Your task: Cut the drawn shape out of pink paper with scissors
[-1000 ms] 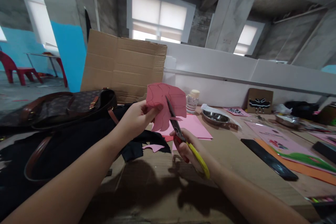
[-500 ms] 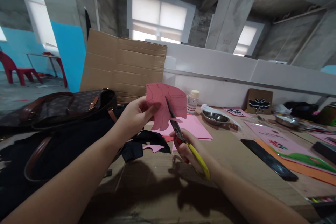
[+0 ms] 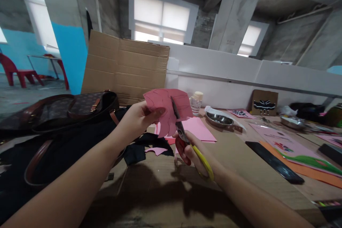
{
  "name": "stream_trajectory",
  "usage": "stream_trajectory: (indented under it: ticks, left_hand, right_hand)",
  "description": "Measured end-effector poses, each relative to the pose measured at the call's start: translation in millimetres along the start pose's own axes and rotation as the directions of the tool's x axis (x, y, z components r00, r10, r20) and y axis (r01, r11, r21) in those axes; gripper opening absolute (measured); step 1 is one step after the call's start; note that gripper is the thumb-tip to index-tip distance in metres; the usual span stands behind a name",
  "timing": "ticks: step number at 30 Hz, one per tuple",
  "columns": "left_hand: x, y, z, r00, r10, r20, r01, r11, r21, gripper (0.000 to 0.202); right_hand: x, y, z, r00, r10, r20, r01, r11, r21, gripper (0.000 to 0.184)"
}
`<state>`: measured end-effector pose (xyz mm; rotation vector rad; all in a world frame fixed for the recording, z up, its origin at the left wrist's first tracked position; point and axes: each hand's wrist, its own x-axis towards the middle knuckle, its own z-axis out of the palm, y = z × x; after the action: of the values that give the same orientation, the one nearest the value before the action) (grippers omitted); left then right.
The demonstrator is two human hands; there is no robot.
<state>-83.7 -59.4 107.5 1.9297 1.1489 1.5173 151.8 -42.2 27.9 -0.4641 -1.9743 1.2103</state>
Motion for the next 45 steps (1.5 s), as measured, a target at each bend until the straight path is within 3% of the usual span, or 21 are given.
stream_trajectory:
  ticks: [14, 19, 23, 45]
  left_hand:
    - [0.0, 1.5, -0.7, 0.998, -0.024, 0.057, 0.023, 1.0, 0.006, 0.033]
    - [0.0, 3.9, 3.2, 0.998, -0.055, 0.035, 0.058, 0.994, -0.091, 0.039]
    - [-0.1, 3.6, 4.3, 0.995, -0.091, 0.035, 0.093, 0.994, -0.058, 0.042]
    - [0.2, 2.8, 4.8, 0.995, -0.086, 0.041, 0.088, 0.994, -0.067, 0.038]
  right_hand:
    - [0.1, -8.4, -0.6, 0.999, -0.028, 0.016, 0.029, 0.997, -0.069, 0.05]
    - [1.3, -15.1, 0.8, 1.0, -0.013, -0.018, 0.01, 0.991, -0.13, 0.055]
    - [1.7, -19.0, 2.9, 1.0, 0.016, -0.022, -0.018, 0.993, -0.114, 0.059]
    - [1.4, -14.0, 0.7, 1.0, 0.007, -0.026, -0.01, 0.992, -0.125, 0.059]
